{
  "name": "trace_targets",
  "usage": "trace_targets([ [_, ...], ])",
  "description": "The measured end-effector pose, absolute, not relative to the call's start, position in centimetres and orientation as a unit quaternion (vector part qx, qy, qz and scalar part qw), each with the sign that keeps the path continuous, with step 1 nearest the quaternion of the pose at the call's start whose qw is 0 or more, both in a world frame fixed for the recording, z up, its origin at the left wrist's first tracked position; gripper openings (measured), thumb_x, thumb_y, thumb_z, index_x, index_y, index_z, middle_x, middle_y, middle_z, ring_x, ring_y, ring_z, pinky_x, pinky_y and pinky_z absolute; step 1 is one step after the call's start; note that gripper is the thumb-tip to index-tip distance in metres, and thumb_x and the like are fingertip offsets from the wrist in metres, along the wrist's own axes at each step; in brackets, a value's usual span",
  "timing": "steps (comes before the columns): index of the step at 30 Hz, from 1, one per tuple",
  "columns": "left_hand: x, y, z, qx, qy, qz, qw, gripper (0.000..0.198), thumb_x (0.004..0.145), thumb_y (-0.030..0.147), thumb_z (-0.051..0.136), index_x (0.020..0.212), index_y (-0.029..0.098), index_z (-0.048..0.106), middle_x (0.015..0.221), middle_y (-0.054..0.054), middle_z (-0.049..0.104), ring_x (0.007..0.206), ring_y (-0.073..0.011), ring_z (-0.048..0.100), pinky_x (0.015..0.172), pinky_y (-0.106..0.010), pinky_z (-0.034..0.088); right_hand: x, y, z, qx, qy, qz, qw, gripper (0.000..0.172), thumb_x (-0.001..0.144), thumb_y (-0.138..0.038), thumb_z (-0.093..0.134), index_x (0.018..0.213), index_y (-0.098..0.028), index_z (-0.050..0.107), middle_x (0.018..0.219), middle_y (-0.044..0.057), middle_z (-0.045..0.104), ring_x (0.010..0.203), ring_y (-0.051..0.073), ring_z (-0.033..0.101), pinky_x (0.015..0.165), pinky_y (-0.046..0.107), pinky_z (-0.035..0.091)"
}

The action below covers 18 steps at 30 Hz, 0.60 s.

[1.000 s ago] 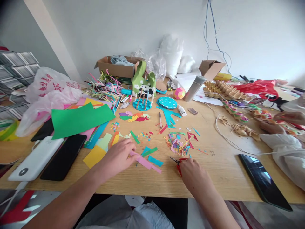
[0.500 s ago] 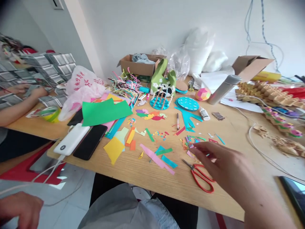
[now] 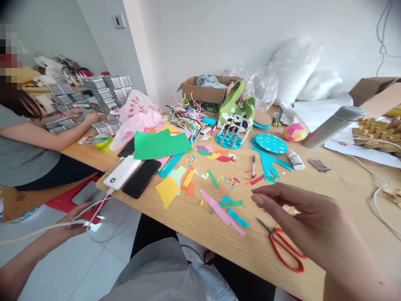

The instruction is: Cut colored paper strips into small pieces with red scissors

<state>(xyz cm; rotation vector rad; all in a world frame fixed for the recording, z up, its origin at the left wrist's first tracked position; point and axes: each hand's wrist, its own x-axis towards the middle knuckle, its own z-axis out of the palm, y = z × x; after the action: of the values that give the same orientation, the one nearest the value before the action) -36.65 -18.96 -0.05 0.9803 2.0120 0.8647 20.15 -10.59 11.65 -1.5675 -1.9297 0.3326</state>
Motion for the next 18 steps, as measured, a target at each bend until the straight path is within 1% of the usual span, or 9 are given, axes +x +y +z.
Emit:
trace_targets([
  [1,-36.0,-19.2,-0.6,0.365,0.765,0.351,0.399,0.06,0.047,0.03,0.085,0.103,0.035,0.064,0.122,0.007,0.065,0.12,-0.0317,0.052,0.081,-0.034,0.051,19.1,-10.7,11.9,-0.578,-0.743,0.157,0.298,0.028,0.078,-0.055,0.063,0.078,-0.028,0.072,0.079,0.007,0.073,0.065,0.022,0.066,0.052,0.031,0.049],
  [3,-34.6,-19.7,-1.3,0.332,0.714,0.39,0.479,0.068,0.053,0.028,0.084,0.116,0.034,0.06,0.137,-0.001,0.055,0.124,-0.0338,0.05,0.089,-0.039,0.049,17.1,-11.0,12.0,-0.536,-0.767,0.203,0.288,0.025,0.082,-0.049,0.061,0.079,-0.026,0.072,0.076,0.005,0.073,0.063,0.019,0.066,0.054,0.029,0.05],
  [6,-33.1,-20.0,-1.9,0.287,0.658,0.441,0.539,0.083,0.056,0.026,0.084,0.13,0.039,0.049,0.148,-0.004,0.042,0.121,-0.0361,0.053,0.088,-0.045,0.051,14.0,-11.4,11.0,-0.454,-0.8,0.311,0.239,0.022,0.087,-0.041,0.058,0.085,-0.025,0.072,0.079,0.005,0.072,0.067,0.019,0.065,0.057,0.027,0.05],
  [8,-32.5,-19.7,-2.0,0.263,0.628,0.484,0.55,0.081,0.057,0.03,0.083,0.13,0.039,0.05,0.149,-0.006,0.04,0.118,-0.0386,0.055,0.085,-0.048,0.053,11.9,-11.5,10.3,-0.405,-0.813,0.359,0.214,0.02,0.088,-0.037,0.058,0.084,-0.024,0.072,0.078,0.004,0.072,0.066,0.017,0.064,0.058,0.026,0.049],
  [10,-32.1,-19.0,-2.1,0.265,0.593,0.53,0.546,0.068,0.062,0.036,0.08,0.125,0.036,0.055,0.15,-0.006,0.039,0.121,-0.0394,0.052,0.086,-0.05,0.053,9.9,-11.6,9.9,-0.365,-0.824,0.392,0.184,0.02,0.089,-0.034,0.057,0.086,-0.023,0.072,0.077,0.003,0.071,0.063,0.015,0.062,0.056,0.024,0.046],
  [12,-31.9,-18.4,-2.3,0.26,0.592,0.544,0.535,0.056,0.061,0.036,0.081,0.114,0.024,0.065,0.146,-0.01,0.044,0.12,-0.0403,0.052,0.089,-0.05,0.052,8.4,-11.6,9.8,-0.327,-0.842,0.391,0.176,0.02,0.09,-0.033,0.056,0.087,-0.022,0.073,0.076,0.004,0.07,0.063,0.015,0.061,0.057,0.024,0.045],
  [14,-31.7,-17.9,-2.5,0.245,0.602,0.555,0.52,0.052,0.059,0.034,0.083,0.106,0.018,0.069,0.135,-0.014,0.055,0.114,-0.0392,0.056,0.09,-0.049,0.052,7.4,-11.6,9.9,-0.299,-0.851,0.393,0.177,0.021,0.091,-0.033,0.056,0.087,-0.022,0.073,0.076,0.003,0.07,0.063,0.014,0.061,0.056,0.024,0.044],
  [16,-31.6,-17.7,-2.8,0.249,0.604,0.558,0.511,0.05,0.058,0.031,0.083,0.104,0.017,0.07,0.132,-0.013,0.057,0.113,-0.0375,0.058,0.091,-0.047,0.052,6.7,-11.6,9.9,-0.281,-0.857,0.395,0.172,0.022,0.091,-0.035,0.056,0.088,-0.022,0.073,0.075,0.003,0.07,0.063,0.014,0.061,0.056,0.024,0.044],
  [18,-31.5,-17.6,-3.2,0.265,0.598,0.552,0.517,0.053,0.059,0.027,0.083,0.109,0.021,0.067,0.135,-0.011,0.055,0.113,-0.0361,0.058,0.091,-0.046,0.052,6.0,-11.5,9.6,-0.268,-0.862,0.399,0.165,0.022,0.091,-0.035,0.056,0.087,-0.021,0.073,0.074,0.002,0.07,0.062,0.013,0.061,0.056,0.024,0.043],
])
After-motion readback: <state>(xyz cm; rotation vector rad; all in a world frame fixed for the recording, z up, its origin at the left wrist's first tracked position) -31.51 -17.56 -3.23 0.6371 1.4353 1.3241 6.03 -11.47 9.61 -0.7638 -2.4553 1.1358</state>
